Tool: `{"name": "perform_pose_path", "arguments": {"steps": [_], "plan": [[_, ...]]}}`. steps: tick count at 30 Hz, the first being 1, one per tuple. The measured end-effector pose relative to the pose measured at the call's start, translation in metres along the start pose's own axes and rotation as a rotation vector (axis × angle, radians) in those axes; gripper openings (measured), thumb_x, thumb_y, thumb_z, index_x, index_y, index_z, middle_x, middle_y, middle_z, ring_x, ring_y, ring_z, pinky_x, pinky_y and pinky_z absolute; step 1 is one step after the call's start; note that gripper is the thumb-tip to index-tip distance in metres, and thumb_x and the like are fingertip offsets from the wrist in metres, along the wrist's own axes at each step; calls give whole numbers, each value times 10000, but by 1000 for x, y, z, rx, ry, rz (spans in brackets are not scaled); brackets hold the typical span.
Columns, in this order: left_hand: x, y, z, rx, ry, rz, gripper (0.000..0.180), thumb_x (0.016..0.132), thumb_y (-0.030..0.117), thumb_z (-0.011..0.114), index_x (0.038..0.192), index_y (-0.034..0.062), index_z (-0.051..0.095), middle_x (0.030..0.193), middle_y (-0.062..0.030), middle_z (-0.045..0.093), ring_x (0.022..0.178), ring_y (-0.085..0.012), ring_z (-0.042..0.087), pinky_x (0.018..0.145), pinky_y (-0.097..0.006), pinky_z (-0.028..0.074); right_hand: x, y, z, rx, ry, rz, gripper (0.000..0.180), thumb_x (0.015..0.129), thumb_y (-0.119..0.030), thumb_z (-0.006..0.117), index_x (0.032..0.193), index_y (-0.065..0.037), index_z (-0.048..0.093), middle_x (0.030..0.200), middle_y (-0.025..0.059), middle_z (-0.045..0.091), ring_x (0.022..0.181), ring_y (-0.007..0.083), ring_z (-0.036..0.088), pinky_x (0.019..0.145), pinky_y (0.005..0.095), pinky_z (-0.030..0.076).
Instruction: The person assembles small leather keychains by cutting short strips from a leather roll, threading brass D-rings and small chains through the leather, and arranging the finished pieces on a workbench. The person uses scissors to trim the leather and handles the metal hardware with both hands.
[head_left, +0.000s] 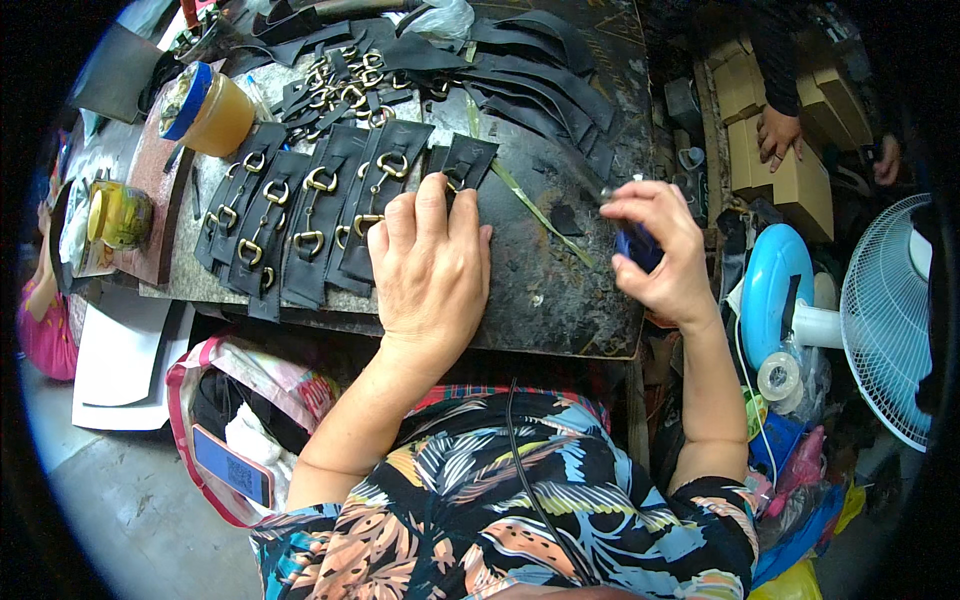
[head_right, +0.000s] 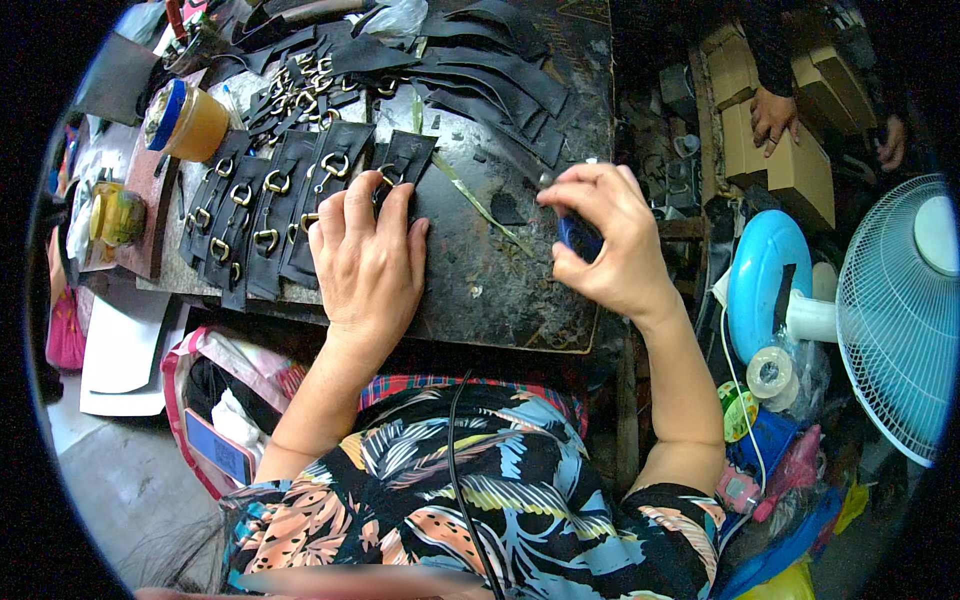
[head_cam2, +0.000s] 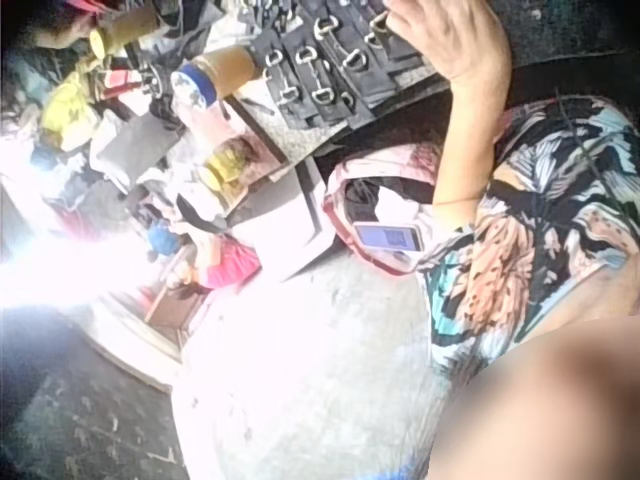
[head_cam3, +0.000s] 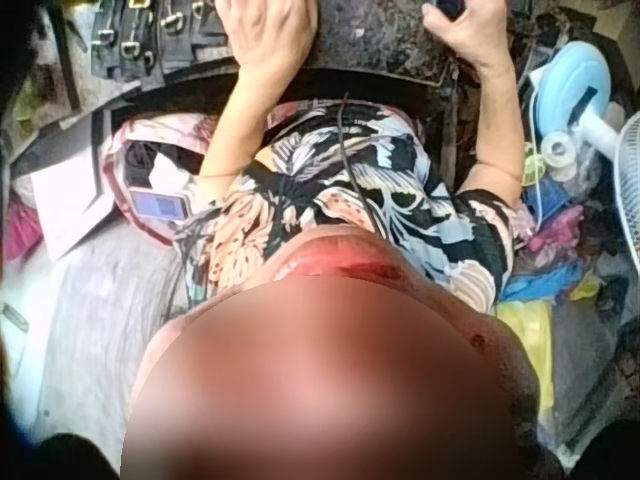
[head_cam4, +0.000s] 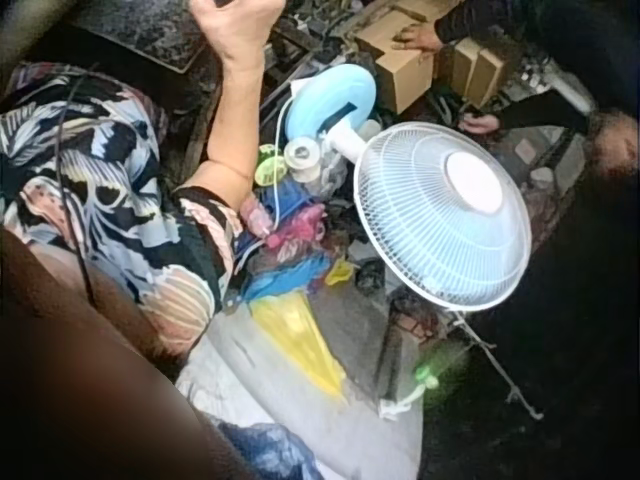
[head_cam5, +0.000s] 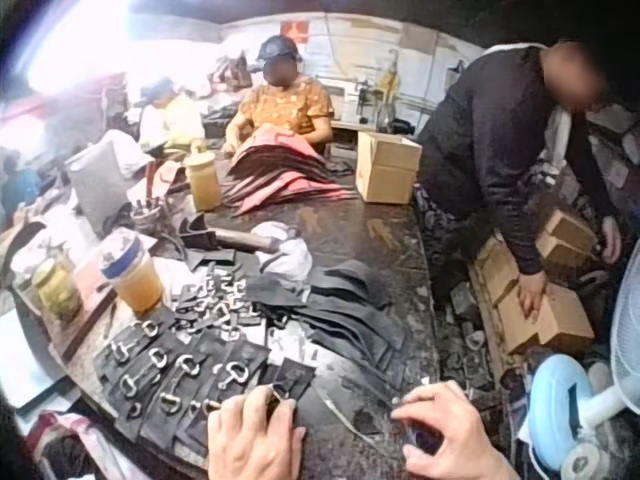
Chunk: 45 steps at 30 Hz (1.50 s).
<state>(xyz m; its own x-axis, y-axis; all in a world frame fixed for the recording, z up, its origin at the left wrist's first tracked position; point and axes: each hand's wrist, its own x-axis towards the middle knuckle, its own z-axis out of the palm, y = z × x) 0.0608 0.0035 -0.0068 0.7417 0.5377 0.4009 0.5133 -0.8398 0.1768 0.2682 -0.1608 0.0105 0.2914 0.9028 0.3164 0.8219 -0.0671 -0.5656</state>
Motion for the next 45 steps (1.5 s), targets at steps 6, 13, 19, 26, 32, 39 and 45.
{"name": "perform_pose_path", "arguments": {"steps": [6,13,19,26,32,39,45], "plan": [[0,2,0,34,-20,5,366,894,282,736,1206,96,688,1253,-102,599,1096,-297,555,902,-425,423,51,54,-10,337,263,211,472,744,-234,747,1184,-65,733,1090,48,715,946,179,645,888,334,511],[1,0,-1,10,-7,-2,372,889,298,743,1199,98,692,1250,-88,604,1092,-289,559,896,-422,426,143,120,12,-416,257,243,387,785,-340,723,1150,-219,765,1180,100,728,1044,327,680,953,429,541],[0,0,1,25,9,3,354,892,285,737,1189,93,704,1248,-89,607,1089,-291,563,892,-423,429,136,69,15,-250,297,-47,294,877,-358,759,1048,-119,749,1122,97,716,1068,318,660,921,449,536],[1,-1,2,51,55,22,365,860,275,742,1170,92,683,1226,-80,598,1077,-266,552,883,-413,422,110,24,44,-529,44,-68,508,816,-450,820,1188,-128,691,1111,123,697,1073,318,664,942,428,543],[0,-1,6,64,75,32,294,860,254,715,1105,97,676,1167,-69,596,1050,-256,551,852,-409,419,106,38,45,-634,185,-201,252,866,-218,738,1093,-109,723,946,110,720,900,306,719,817,412,596],[0,-2,8,127,1,10,326,899,249,711,1198,119,703,1240,-87,607,1093,-292,559,873,-427,438,106,32,23,-531,363,-164,209,910,-127,655,1101,-99,737,978,154,754,877,337,738,782,434,597],[-3,-4,11,69,138,40,260,921,226,696,1158,119,702,1190,-98,640,1075,-302,580,872,-429,450,29,-23,-9,-389,385,-263,312,839,44,668,1127,-61,726,966,161,736,833,350,714,757,407,595]]}}
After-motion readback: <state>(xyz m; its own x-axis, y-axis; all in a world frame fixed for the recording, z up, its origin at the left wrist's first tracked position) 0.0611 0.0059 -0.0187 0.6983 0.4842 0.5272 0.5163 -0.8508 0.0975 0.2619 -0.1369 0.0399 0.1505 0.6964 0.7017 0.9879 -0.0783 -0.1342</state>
